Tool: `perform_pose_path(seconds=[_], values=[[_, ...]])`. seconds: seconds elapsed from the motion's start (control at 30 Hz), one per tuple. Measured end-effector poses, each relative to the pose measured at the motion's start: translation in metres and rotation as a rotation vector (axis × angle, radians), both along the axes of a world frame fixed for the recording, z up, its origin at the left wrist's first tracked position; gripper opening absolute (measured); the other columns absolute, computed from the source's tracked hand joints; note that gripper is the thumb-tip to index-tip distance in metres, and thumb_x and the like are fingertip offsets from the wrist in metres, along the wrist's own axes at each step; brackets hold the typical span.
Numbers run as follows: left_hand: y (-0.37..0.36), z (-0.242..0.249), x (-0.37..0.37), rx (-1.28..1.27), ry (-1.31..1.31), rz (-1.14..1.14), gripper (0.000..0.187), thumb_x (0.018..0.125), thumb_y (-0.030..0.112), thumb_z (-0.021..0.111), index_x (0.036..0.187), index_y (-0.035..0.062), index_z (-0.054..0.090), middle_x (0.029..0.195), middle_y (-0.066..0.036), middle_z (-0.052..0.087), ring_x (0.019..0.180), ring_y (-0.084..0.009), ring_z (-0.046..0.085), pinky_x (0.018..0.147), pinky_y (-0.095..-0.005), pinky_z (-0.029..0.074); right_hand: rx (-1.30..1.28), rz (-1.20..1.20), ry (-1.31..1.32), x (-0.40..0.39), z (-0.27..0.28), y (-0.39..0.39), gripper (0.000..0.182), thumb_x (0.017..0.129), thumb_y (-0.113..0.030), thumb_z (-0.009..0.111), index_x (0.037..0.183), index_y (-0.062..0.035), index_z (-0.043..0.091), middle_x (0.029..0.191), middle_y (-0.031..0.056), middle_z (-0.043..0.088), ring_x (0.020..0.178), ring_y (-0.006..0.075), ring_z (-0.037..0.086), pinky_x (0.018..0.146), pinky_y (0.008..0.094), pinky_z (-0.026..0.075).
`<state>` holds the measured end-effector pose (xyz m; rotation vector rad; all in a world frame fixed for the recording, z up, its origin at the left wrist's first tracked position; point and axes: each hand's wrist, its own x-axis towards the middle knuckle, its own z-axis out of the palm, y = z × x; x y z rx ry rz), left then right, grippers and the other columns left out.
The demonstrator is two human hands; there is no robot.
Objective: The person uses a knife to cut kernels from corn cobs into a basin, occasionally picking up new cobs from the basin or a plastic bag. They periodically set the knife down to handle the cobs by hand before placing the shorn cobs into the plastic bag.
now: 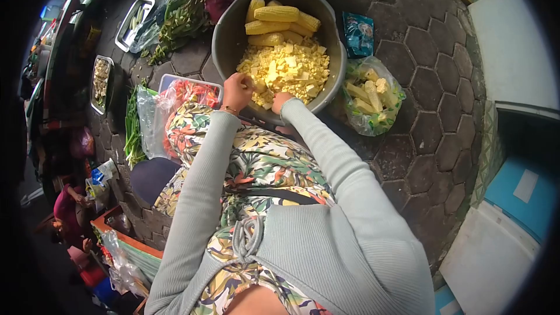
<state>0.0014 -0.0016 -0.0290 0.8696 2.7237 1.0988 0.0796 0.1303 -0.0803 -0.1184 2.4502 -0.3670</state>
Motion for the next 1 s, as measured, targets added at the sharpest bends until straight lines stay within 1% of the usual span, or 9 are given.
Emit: perform_pose_path(seconds=[0.1, 0.17, 0.33, 0.43, 0.5, 0.57, 0.7, 0.77, 1.0], values=[[0.000, 0.000, 0.000, -0.035, -0.041, -0.047, 0.012, 0.062, 0.004, 0.063, 0.071, -0.0002, 0.055, 0.070, -0.015, 0.056, 0.067, -0.0317, 0.057, 0.058, -0.0347, 0.047, -0.061, -0.116, -0.143, -0.006, -0.017, -0.002, 0.034, 0.079, -0.020, 0.043, 0.102, -0.0022, 0.061, 0.107, 0.0160, 0.058, 0.098, 0.0298, 0.057, 0.082, 0.0391, 0.046], [0.000, 0.003, 0.004, -0.079, 0.071, -0.010, 0.022, 0.061, 0.011, 0.066, 0.076, -0.0002, 0.053, 0.070, -0.016, 0.056, 0.067, -0.0346, 0.056, 0.059, -0.0370, 0.046, 0.020, -0.236, -0.217, -0.014, -0.056, -0.007, 0.035, 0.076, -0.025, 0.043, 0.097, -0.0050, 0.063, 0.099, 0.0159, 0.061, 0.089, 0.0292, 0.059, 0.078, 0.0355, 0.047], [0.010, 0.007, 0.000, -0.242, -0.094, 0.125, 0.036, 0.061, 0.024, 0.070, 0.078, -0.0028, 0.054, 0.069, -0.020, 0.058, 0.068, -0.0362, 0.057, 0.061, -0.0386, 0.046, 0.001, -0.273, -0.195, 0.005, 0.005, -0.003, 0.032, 0.077, -0.023, 0.043, 0.091, -0.0038, 0.064, 0.095, 0.0169, 0.061, 0.088, 0.0303, 0.059, 0.078, 0.0368, 0.047], [0.007, 0.006, -0.004, -0.251, -0.068, 0.069, 0.035, 0.060, 0.024, 0.070, 0.079, -0.0023, 0.057, 0.071, -0.019, 0.058, 0.068, -0.0350, 0.057, 0.062, -0.0373, 0.047, -0.050, -0.342, -0.117, 0.027, 0.036, 0.004, 0.032, 0.078, -0.022, 0.042, 0.092, -0.0036, 0.063, 0.090, 0.0168, 0.062, 0.086, 0.0317, 0.059, 0.076, 0.0383, 0.046], [0.004, 0.008, -0.007, -0.209, -0.023, 0.019, 0.033, 0.060, 0.022, 0.070, 0.079, -0.0019, 0.057, 0.071, -0.018, 0.059, 0.068, -0.0341, 0.058, 0.062, -0.0370, 0.047, -0.077, -0.212, -0.078, 0.036, 0.071, 0.011, 0.030, 0.081, -0.021, 0.041, 0.089, -0.0009, 0.061, 0.085, 0.0196, 0.061, 0.080, 0.0331, 0.059, 0.073, 0.0404, 0.046], [0.001, 0.010, -0.008, -0.167, 0.020, -0.035, 0.031, 0.060, 0.020, 0.070, 0.079, -0.0015, 0.058, 0.071, -0.017, 0.059, 0.067, -0.0333, 0.058, 0.062, -0.0368, 0.047, -0.182, -0.523, -0.047, 0.042, 0.089, 0.011, 0.029, 0.079, -0.019, 0.045, 0.095, 0.0007, 0.059, 0.091, 0.0167, 0.061, 0.086, 0.0317, 0.059, 0.074, 0.0391, 0.047], [-0.003, 0.011, -0.004, -0.130, -0.031, -0.008, 0.031, 0.058, 0.013, 0.073, 0.082, -0.0011, 0.059, 0.072, -0.014, 0.061, 0.065, -0.0262, 0.060, 0.060, -0.0332, 0.047, -0.214, -0.545, 0.201, 0.046, 0.053, -0.006, 0.028, 0.083, -0.022, 0.043, 0.090, 0.0033, 0.054, 0.083, 0.0201, 0.061, 0.079, 0.0345, 0.060, 0.069, 0.0414, 0.048], [-0.002, 0.011, -0.004, -0.170, -0.108, 0.021, 0.032, 0.057, 0.012, 0.075, 0.082, -0.0014, 0.060, 0.072, -0.013, 0.061, 0.064, -0.0235, 0.060, 0.060, -0.0318, 0.047, -0.286, -0.753, 0.217, 0.039, 0.057, -0.018, 0.030, 0.087, -0.025, 0.041, 0.089, 0.0039, 0.050, 0.077, 0.0223, 0.060, 0.072, 0.0363, 0.060, 0.065, 0.0430, 0.048], [-0.009, 0.009, -0.001, -0.116, -0.140, 0.055, 0.026, 0.056, 0.008, 0.074, 0.076, -0.0021, 0.060, 0.067, -0.011, 0.061, 0.061, -0.0185, 0.061, 0.056, -0.0280, 0.047, -0.222, -0.654, 0.237, 0.032, 0.083, -0.024, 0.029, 0.088, -0.027, 0.039, 0.093, 0.0005, 0.046, 0.073, 0.0199, 0.061, 0.071, 0.0361, 0.060, 0.062, 0.0443, 0.047]])
